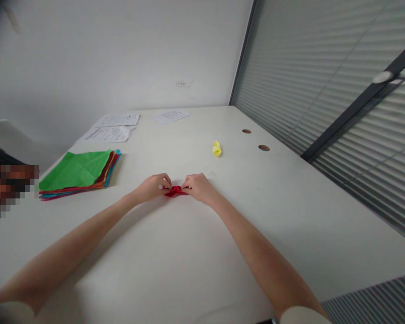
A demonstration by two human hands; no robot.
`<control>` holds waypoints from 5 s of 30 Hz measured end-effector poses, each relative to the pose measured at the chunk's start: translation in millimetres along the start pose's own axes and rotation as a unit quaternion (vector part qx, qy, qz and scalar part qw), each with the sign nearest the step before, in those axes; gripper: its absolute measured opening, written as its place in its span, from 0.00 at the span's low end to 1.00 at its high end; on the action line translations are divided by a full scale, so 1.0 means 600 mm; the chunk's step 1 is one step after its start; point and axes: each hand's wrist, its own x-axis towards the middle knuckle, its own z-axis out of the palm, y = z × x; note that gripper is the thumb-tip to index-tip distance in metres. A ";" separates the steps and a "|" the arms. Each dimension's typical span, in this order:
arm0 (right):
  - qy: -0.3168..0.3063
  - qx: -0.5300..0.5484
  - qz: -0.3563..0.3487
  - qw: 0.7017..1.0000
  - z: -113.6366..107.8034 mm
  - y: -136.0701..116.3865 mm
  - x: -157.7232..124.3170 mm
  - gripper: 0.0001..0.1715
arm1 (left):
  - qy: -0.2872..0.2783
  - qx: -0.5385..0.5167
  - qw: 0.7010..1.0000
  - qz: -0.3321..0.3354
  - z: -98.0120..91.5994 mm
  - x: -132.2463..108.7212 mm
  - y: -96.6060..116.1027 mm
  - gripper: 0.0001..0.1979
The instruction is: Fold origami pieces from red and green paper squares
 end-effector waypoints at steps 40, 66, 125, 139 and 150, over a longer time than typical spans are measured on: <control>-0.007 -0.083 0.063 0.995 0.003 -0.009 -0.002 0.06 | -0.034 0.046 0.994 -0.096 -0.006 -0.004 0.010 0.10; 0.251 0.103 0.054 0.961 0.014 -0.039 0.005 0.06 | 0.185 -0.601 0.758 -0.172 0.002 -0.001 0.074 0.33; 0.017 -0.031 0.142 0.989 0.019 -0.004 -0.010 0.08 | -0.004 -0.014 0.994 -0.105 0.027 0.012 -0.025 0.07; -0.005 -0.017 0.151 0.988 0.020 0.000 -0.014 0.11 | -0.022 -0.028 0.991 -0.131 0.022 0.010 -0.021 0.08; 0.045 -0.031 0.117 0.992 0.027 0.003 -0.018 0.08 | 0.048 -0.137 0.984 -0.103 0.043 0.010 -0.029 0.03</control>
